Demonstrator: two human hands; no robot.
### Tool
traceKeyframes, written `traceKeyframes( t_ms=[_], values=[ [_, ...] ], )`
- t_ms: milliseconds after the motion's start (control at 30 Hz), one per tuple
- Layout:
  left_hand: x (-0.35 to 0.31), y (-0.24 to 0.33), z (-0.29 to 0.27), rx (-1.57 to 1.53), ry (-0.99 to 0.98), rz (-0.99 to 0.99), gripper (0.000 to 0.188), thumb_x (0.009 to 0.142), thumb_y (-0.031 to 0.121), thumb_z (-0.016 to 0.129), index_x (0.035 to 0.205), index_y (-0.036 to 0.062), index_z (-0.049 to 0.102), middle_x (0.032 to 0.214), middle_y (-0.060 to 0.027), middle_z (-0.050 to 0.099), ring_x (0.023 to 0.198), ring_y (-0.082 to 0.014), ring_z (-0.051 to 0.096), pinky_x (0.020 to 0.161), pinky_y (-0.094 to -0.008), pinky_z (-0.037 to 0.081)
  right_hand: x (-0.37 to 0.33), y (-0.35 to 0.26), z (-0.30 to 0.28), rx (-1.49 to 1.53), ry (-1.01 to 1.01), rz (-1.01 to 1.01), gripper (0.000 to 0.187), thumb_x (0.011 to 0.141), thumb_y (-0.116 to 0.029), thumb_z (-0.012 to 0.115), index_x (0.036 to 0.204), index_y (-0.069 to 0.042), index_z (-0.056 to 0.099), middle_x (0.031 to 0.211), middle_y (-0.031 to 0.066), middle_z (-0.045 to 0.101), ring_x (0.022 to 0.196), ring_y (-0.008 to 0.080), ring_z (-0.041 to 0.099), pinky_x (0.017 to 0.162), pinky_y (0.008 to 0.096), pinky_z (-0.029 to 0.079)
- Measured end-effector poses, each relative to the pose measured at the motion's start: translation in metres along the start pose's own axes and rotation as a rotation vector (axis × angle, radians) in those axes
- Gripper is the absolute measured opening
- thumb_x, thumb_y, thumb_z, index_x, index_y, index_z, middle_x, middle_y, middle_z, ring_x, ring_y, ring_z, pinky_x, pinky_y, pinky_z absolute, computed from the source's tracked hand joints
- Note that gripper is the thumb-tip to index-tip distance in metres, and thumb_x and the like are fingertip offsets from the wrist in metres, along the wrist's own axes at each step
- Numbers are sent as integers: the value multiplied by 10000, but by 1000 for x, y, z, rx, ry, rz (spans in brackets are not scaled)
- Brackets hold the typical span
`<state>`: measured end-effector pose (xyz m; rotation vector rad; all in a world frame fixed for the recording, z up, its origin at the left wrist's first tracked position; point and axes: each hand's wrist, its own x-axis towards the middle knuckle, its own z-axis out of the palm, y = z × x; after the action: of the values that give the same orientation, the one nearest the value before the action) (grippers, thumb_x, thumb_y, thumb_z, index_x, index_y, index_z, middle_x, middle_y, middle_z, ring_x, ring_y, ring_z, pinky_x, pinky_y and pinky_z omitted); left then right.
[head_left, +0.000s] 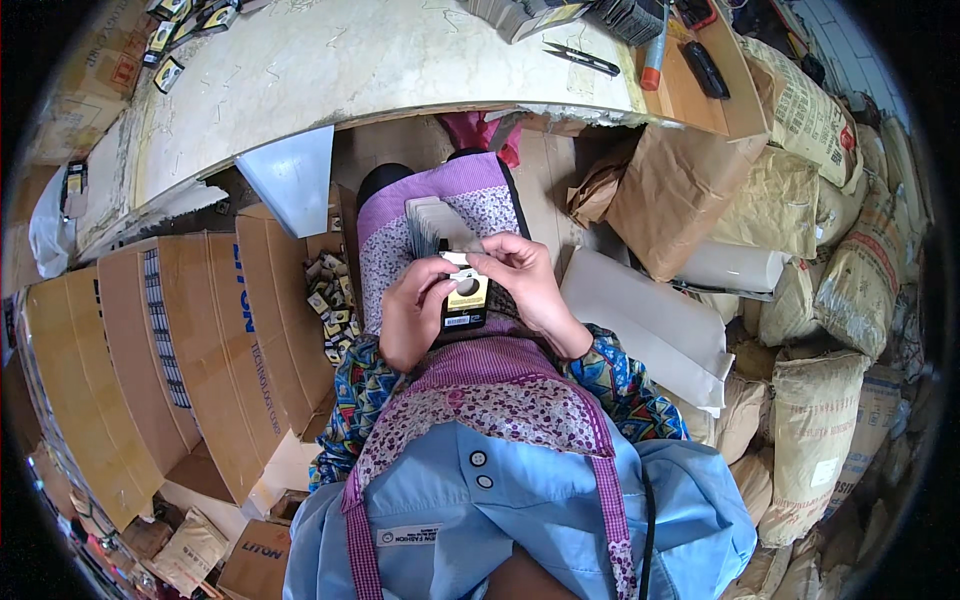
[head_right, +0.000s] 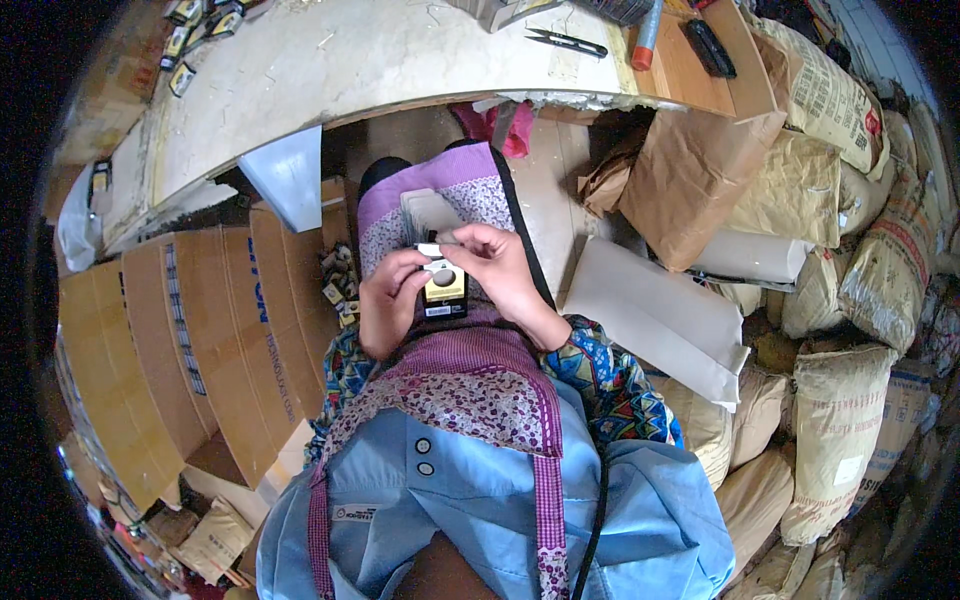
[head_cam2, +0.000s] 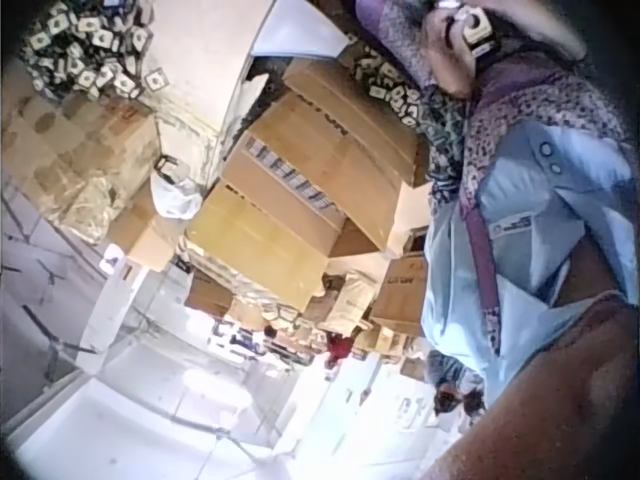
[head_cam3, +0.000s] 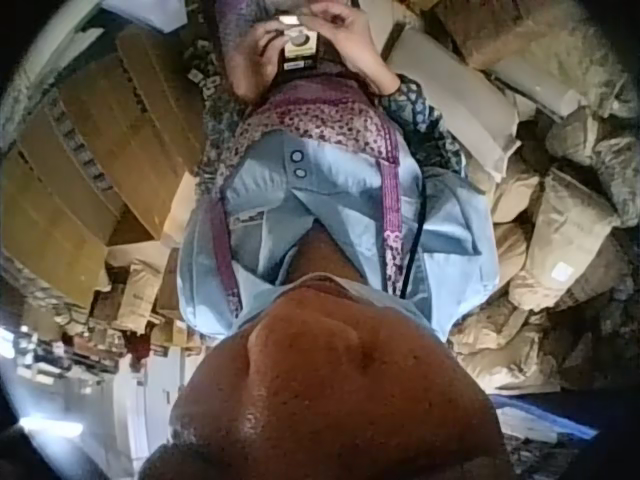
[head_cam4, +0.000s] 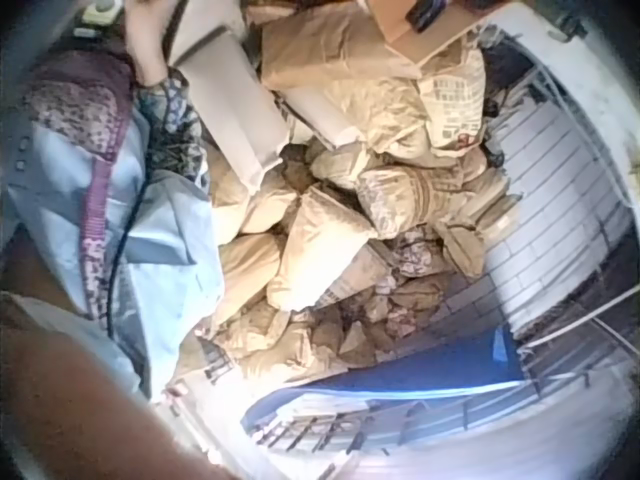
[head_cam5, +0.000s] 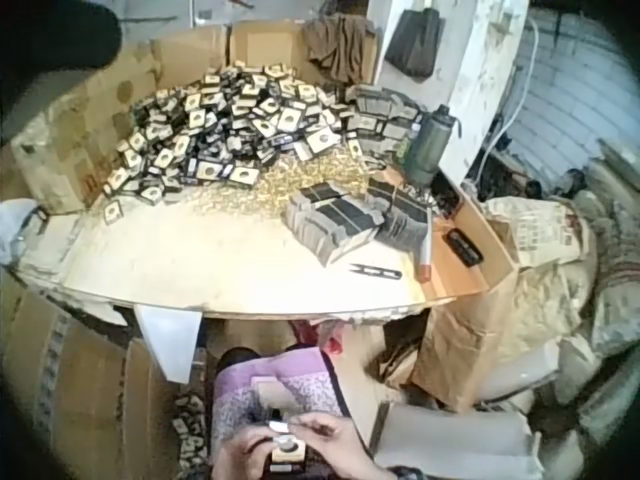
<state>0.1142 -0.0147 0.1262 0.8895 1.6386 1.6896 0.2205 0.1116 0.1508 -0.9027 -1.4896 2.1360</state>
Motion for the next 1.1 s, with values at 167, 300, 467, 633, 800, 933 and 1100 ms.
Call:
traceKeyframes(
  t_ms=[167, 300, 467, 633, 800, 933, 1100],
  values=[
    [0, -1, 0, -102, -2, -44, 160, 833, -68, 555, 986, -21, 558, 927, -104, 612, 877, -144, 616, 743, -241, 485, 0, 0, -14, -323, -131, -4, 116, 827, -30, 643, 931, 21, 630, 879, 26, 628, 806, 77, 573, 749, 216, 450],
    [1, 9, 2, -298, -7, -123, 187, 852, -77, 522, 1035, -41, 519, 942, -103, 603, 908, -142, 601, 774, -233, 475, -6, -4, -16, -388, -173, -84, 107, 820, -19, 636, 913, 29, 615, 935, 58, 618, 885, 119, 576, 808, 254, 450],
    [0, 4, -2, -291, -43, -183, 195, 864, -84, 495, 1053, -45, 517, 970, -97, 602, 920, -128, 589, 789, -229, 468, -3, -8, -14, -452, -272, -224, 122, 792, -2, 644, 905, 24, 607, 958, 101, 613, 938, 183, 580, 846, 291, 443],
    [1, 5, -8, -258, -77, -232, 224, 862, -88, 489, 1081, -49, 517, 975, -99, 598, 937, -134, 590, 794, -227, 465, -1, -1, -11, -436, -258, -229, 112, 784, 1, 653, 885, 22, 609, 960, 99, 619, 922, 180, 585, 835, 291, 448],
    [-1, 7, -2, -218, -10, -180, 185, 858, -99, 488, 1032, -52, 528, 971, -110, 598, 920, -128, 590, 793, -232, 465, 3, 8, -17, -399, -289, -235, 112, 774, 2, 664, 877, 10, 621, 951, 100, 629, 904, 176, 591, 823, 287, 452],
    [-3, -8, -6, -131, -48, -97, 169, 854, -106, 489, 1000, -34, 534, 931, -101, 604, 909, -126, 593, 780, -244, 473, 5, 9, -15, -375, -297, -256, 110, 774, 2, 663, 879, 4, 629, 936, 92, 634, 891, 167, 592, 804, 282, 458],
    [1, 4, -64, 485, -66, -154, 218, 787, -40, 571, 992, 33, 572, 895, -149, 626, 825, -264, 630, 720, -321, 491, 10, 26, -23, -627, -96, -140, 238, 751, -120, 708, 944, -7, 624, 937, 108, 617, 883, 184, 583, 785, 296, 434]
  ],
)
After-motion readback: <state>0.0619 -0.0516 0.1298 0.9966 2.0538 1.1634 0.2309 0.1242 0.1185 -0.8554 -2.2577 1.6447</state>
